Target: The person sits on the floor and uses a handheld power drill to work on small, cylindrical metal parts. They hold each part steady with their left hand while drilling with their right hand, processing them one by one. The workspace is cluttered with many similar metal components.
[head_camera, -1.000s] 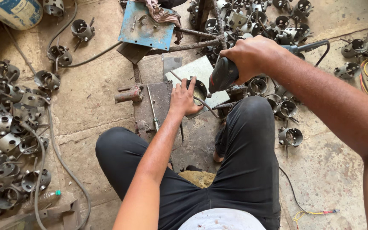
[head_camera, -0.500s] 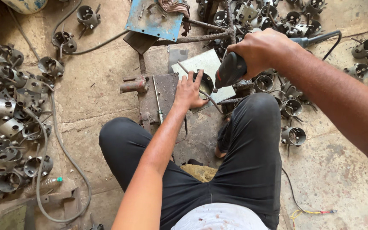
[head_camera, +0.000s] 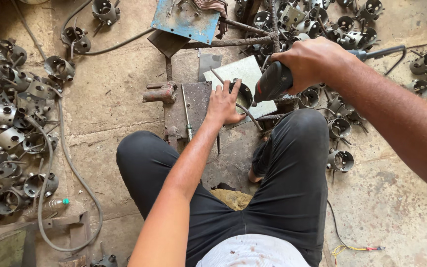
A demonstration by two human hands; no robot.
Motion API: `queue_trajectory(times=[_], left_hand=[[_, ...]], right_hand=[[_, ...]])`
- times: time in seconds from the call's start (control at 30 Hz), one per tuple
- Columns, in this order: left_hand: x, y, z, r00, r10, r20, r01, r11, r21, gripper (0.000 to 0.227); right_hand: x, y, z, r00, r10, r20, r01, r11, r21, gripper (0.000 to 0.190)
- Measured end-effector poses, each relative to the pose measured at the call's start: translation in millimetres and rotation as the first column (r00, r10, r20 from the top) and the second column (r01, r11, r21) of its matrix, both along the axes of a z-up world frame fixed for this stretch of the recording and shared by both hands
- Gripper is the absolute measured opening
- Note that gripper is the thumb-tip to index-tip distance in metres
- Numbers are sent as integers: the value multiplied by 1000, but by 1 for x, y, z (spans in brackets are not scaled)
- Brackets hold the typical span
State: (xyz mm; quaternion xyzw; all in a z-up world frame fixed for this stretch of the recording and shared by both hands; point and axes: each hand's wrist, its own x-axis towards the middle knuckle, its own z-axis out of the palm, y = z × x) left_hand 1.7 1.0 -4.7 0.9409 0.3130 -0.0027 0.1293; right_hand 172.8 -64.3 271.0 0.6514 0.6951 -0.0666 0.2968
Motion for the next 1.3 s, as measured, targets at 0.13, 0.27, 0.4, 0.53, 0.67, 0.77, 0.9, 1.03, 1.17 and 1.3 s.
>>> queue_trajectory(times=[0.13, 0.27, 0.4, 0.53, 0.67, 0.77, 0.9, 1.03, 1.17, 1.3], left_hand=[[2, 2, -5, 1000, -2, 22, 1, 1000, 26, 134], [2, 1, -5, 999, 6, 39, -6, 1000, 20, 134], [0, 1, 0, 1000, 9, 19, -9, 1000, 1, 132], [0, 1, 3, 1000, -21, -6, 21, 1000, -4, 131], [2, -1, 3, 1000, 11, -8, -11, 1000, -18, 131], [1, -2, 1, 1000, 9, 3, -9, 1000, 5, 131], [1, 0, -3, 1000, 5, 4, -4, 1000, -16, 133], [1, -1, 0, 1000, 4, -4, -4, 1000, 21, 132], [-2, -1, 2, 1000, -1, -24, 0, 999, -33, 129], [-1, -1, 4, 1000, -1, 18, 2, 999, -46, 130]], right_hand=[[0, -1, -1, 1000, 9, 24, -9, 1000, 2, 69], [-1, 0, -2, 1000, 14, 10, -14, 1000, -1, 68], [2, 2, -9, 998, 41, 37, -41, 999, -11, 70], [8, 4, -18, 993, 81, 87, -78, 996, -40, 70], [10, 3, -14, 996, -77, -33, 75, 996, -52, 71], [6, -7, -5, 996, -85, -8, 85, 996, -36, 84], [5, -25, 9, 994, -57, 92, 56, 998, 9, 110], [2, -34, 5, 989, -59, 136, 56, 998, 23, 109], [6, -34, -3, 989, 37, 143, -55, 990, 127, 101], [8, -40, -10, 987, -36, 157, 12, 988, 152, 89]])
